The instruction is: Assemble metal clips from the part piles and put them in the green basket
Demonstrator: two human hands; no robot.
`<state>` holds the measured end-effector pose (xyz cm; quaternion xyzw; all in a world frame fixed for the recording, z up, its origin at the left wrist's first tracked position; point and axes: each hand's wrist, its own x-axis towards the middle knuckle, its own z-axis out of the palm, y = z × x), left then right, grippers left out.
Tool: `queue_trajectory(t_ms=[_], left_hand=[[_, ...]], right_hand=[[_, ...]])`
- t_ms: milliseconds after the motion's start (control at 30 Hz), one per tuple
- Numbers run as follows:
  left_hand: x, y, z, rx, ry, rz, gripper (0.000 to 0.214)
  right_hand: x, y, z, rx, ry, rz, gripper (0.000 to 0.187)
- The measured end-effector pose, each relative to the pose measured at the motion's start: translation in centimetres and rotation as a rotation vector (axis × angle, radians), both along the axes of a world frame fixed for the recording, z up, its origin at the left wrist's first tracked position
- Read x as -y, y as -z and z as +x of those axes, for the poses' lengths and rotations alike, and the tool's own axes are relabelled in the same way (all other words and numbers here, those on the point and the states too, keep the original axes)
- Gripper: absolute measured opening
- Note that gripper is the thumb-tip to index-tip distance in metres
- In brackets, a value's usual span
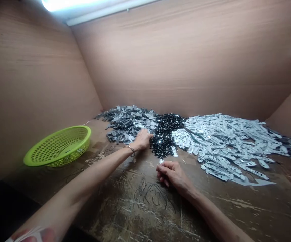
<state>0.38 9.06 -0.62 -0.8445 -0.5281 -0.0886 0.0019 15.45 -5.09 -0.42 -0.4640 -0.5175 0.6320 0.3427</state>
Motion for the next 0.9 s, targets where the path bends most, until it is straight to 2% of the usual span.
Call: queue_trajectory(t_ms=[300,400,633,733,833,900], left_hand=[[-1.2,-0.1,-0.1,0.147,-0.018,0.004,0.012],[-1.4,-0.9,-0.1,0.232,-0.034,0.007,0.007],[-2.4,-3.6,-0.3,0.509,-0.147,-0.062,0.011],[-0.9,-4.1,-0.3,0.792,-0.177,-0.15,0.012],[2.2,-3.5,-0.1,1.309,-0.148,-0.465,0.012],[4.5,-2.6,0.4,1.467,-0.145,-0.623,0.013]], right_hand=[[0.1,-0.2,0.0,-0.011,0.006,0.001,0.024],[0.0,0.0,0.1,-0.003,0.007,0.006,0.024],[-0.1,0.6,0.3,-0.041,0.012,0.021,0.023],[-0.2,0.5,0.4,-0.064,0.118,0.004,0.021],[-0.4,0.1,0.5,-0.085,0.275,0.014,0.022],[-0.5,-0.3,0.7,-0.091,0.334,0.049,0.022]])
